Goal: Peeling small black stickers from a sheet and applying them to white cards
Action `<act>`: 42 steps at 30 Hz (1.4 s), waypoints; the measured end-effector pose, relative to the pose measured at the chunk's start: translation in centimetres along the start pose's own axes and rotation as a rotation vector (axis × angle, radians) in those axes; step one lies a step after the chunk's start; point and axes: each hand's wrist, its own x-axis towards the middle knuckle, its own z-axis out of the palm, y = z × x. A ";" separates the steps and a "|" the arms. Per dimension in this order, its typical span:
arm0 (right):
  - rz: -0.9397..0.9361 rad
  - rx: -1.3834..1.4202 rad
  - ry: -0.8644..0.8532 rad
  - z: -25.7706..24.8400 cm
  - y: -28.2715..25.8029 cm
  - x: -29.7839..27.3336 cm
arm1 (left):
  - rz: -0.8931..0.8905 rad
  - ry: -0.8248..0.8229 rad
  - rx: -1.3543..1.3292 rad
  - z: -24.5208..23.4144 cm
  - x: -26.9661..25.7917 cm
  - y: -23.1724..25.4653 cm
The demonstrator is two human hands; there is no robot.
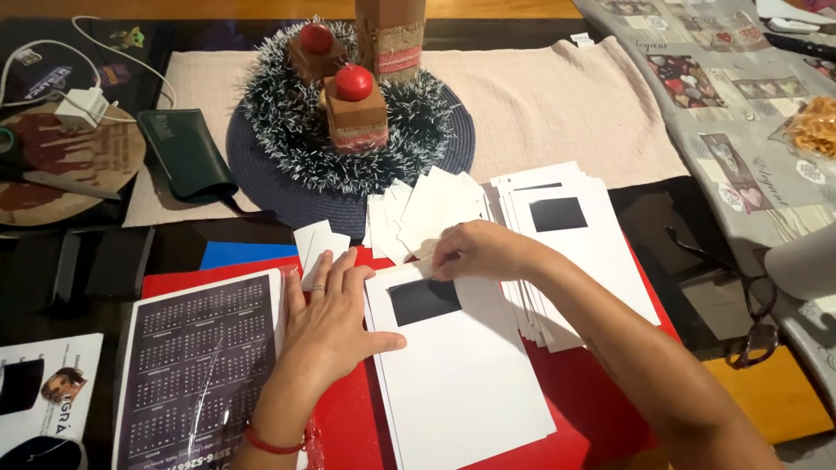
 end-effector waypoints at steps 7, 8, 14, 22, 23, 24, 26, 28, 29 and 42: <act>-0.044 -0.381 0.111 1.5 -2.2 -1.7 | 0.001 -0.012 -0.004 -0.3 -0.3 0.3; -0.006 -0.477 0.155 1.8 -2.6 -2.2 | -0.002 -0.014 -0.001 -0.3 -0.3 0.3; 0.102 -0.675 0.309 2.9 -4.4 -4.2 | -0.018 -0.037 0.024 -0.3 -0.3 0.4; -0.543 -0.564 0.656 7.4 -1.1 -2.0 | -0.035 0.010 0.101 1.2 0.7 -0.7; -0.532 -0.521 0.675 7.5 -1.4 -2.1 | -0.040 0.014 0.102 1.2 0.7 -0.6; -0.522 -0.477 0.695 7.6 -1.6 -2.1 | -0.045 0.018 0.103 1.2 0.7 -0.6; -0.488 -0.490 0.695 8.0 -0.1 -2.2 | -0.050 0.007 0.107 0.9 0.5 -0.4; -0.463 -0.512 0.695 7.9 1.7 -2.5 | -0.056 0.006 0.106 0.8 0.5 -0.3; -0.434 -0.537 0.707 7.9 2.6 -2.8 | -0.052 0.006 0.101 0.8 0.5 -0.4; -0.467 -0.533 0.753 7.5 2.5 -4.1 | -0.047 0.015 0.125 1.2 0.8 -0.7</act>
